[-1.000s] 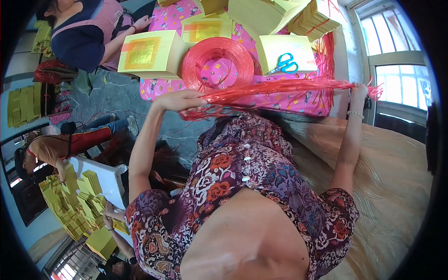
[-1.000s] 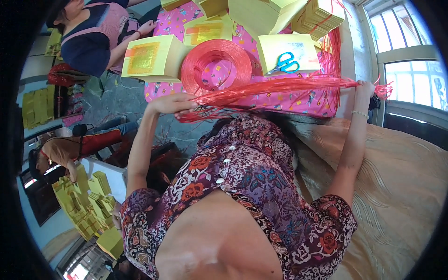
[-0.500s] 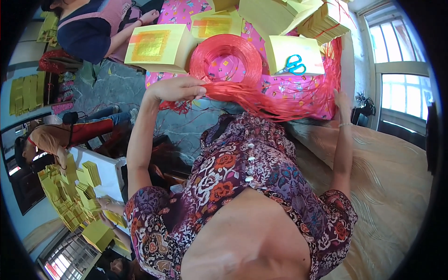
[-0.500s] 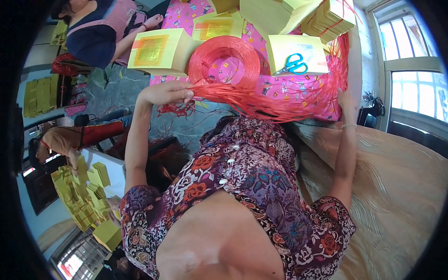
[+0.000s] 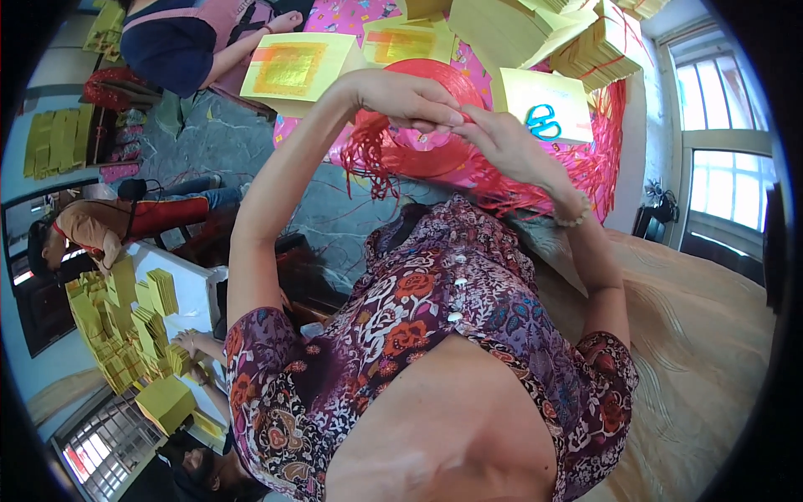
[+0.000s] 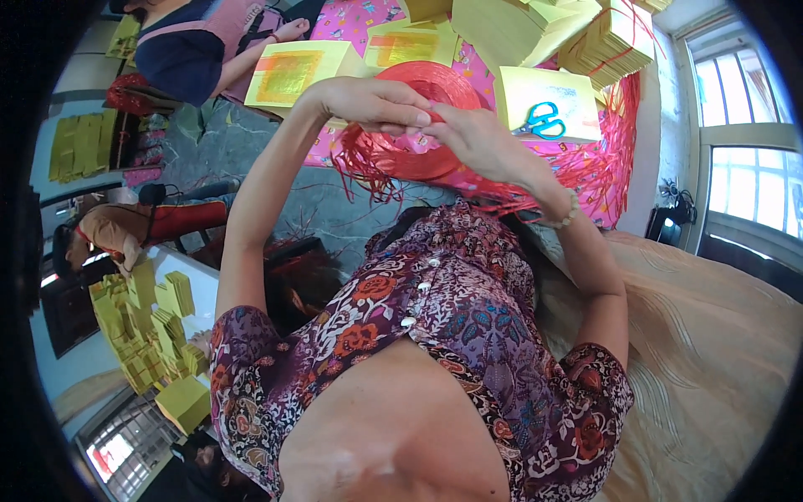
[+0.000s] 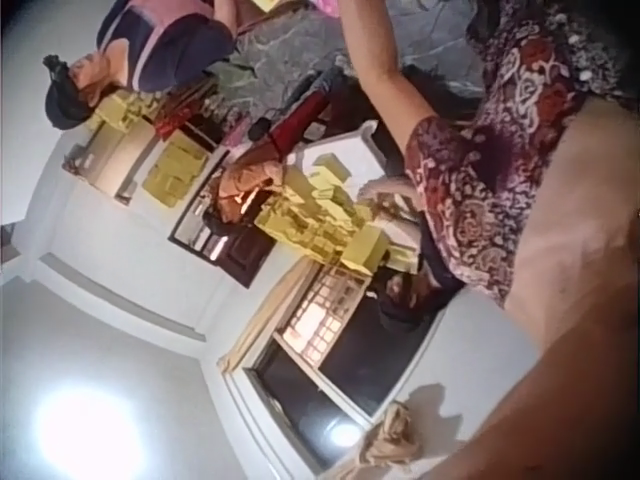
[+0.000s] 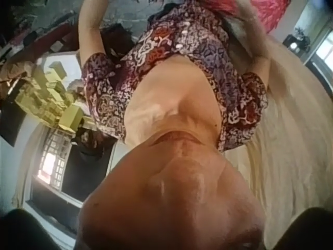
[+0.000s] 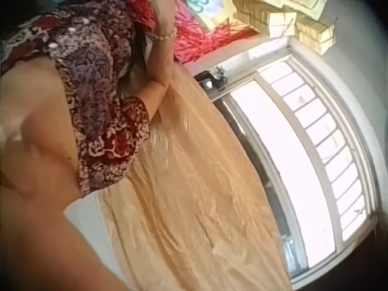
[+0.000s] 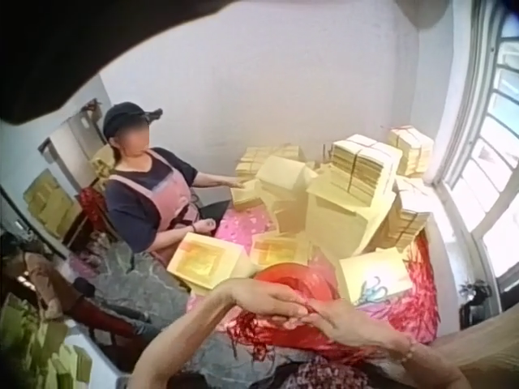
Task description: Bundling stacks of yellow paper with red plastic ties and cutting them with scissors.
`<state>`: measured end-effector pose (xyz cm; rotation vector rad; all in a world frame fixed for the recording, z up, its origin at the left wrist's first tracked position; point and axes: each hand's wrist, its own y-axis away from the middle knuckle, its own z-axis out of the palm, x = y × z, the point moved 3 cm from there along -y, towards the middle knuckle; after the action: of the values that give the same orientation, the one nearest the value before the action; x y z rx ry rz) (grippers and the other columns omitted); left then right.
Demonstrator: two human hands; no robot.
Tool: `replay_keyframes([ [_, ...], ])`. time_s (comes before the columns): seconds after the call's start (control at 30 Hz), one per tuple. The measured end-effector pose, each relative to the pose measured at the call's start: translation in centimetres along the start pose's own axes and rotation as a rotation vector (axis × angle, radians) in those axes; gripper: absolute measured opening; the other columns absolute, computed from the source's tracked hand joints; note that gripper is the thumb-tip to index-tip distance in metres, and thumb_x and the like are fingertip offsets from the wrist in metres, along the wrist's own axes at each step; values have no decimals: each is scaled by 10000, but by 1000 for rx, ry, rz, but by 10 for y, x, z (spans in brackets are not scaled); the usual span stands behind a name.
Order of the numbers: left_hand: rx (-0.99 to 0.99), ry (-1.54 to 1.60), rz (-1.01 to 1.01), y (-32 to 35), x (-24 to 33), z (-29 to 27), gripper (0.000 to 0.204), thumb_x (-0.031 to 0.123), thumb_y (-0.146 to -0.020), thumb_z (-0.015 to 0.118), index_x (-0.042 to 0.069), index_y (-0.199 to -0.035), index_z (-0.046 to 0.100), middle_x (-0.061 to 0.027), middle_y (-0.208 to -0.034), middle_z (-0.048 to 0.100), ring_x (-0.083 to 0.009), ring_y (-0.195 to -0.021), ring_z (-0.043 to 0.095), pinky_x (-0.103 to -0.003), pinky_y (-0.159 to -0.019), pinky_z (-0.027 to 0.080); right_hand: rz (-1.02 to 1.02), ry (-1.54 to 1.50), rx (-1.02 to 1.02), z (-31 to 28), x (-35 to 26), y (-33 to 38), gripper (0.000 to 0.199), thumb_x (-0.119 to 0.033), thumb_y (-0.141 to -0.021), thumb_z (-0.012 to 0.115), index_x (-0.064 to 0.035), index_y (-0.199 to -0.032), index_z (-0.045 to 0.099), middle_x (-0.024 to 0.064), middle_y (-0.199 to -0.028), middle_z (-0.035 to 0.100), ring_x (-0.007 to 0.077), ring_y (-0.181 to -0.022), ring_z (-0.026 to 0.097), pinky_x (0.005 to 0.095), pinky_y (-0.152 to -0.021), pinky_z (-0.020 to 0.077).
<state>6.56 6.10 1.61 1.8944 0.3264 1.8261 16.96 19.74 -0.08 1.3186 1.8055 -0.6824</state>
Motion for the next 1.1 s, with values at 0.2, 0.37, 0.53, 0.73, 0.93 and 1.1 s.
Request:
replay_keyframes([
  [0.2, 123, 42, 65, -1, -15, 4, 351, 368, -917, 471, 81, -716, 457, 47, -560, 406, -33, -430, 363, -187, -404, 312, 108, 119, 244, -86, 47, 48, 295, -222, -932, 410, 44, -985, 526, 96, -702, 530, 194, -648, 501, 315, -621, 418],
  [0.37, 194, 109, 27, 12, -63, 0, 328, 371, -916, 474, 81, -765, 488, 54, -583, 404, -33, -459, 359, -183, -419, 318, 387, -2, 512, -148, 123, 126, 340, -309, -954, 392, -4, -932, 541, -27, -666, 434, 59, -573, 376, 226, -505, 324],
  [0.53, 174, 215, -66, 19, -100, -9, 302, 369, -926, 456, 95, -808, 499, 65, -583, 388, -27, -485, 342, -182, -414, 289, 707, -59, 379, -136, 203, 182, 364, -377, -950, 381, -73, -793, 504, -46, -612, 402, 58, -537, 383, 212, -484, 338],
  [0.73, 173, 1, -188, 10, -73, -14, 313, 376, -925, 448, 93, -806, 506, 62, -603, 414, -22, -516, 361, -190, -422, 284, 529, 964, 227, -100, 139, 118, 467, -395, -870, 511, -5, -1126, 491, 215, -1148, 503, 348, -1066, 485, 418, -914, 378],
  [0.93, 75, -136, -94, -21, -28, -17, 299, 350, -924, 447, 94, -781, 505, 61, -600, 399, -37, -520, 354, -207, -441, 287, -316, 511, 338, -23, 13, 2, 428, -299, -861, 550, 12, -1140, 460, 230, -1073, 526, 364, -1015, 505, 417, -868, 403],
  [1.1, 92, -188, -121, -9, -13, -23, 326, 359, -913, 477, 47, -946, 565, 33, -626, 444, -66, -550, 394, -226, -472, 321, 56, 142, -43, 4, 19, -23, 259, -229, -906, 457, 22, -972, 452, 249, -887, 564, 401, -860, 554, 425, -732, 437],
])
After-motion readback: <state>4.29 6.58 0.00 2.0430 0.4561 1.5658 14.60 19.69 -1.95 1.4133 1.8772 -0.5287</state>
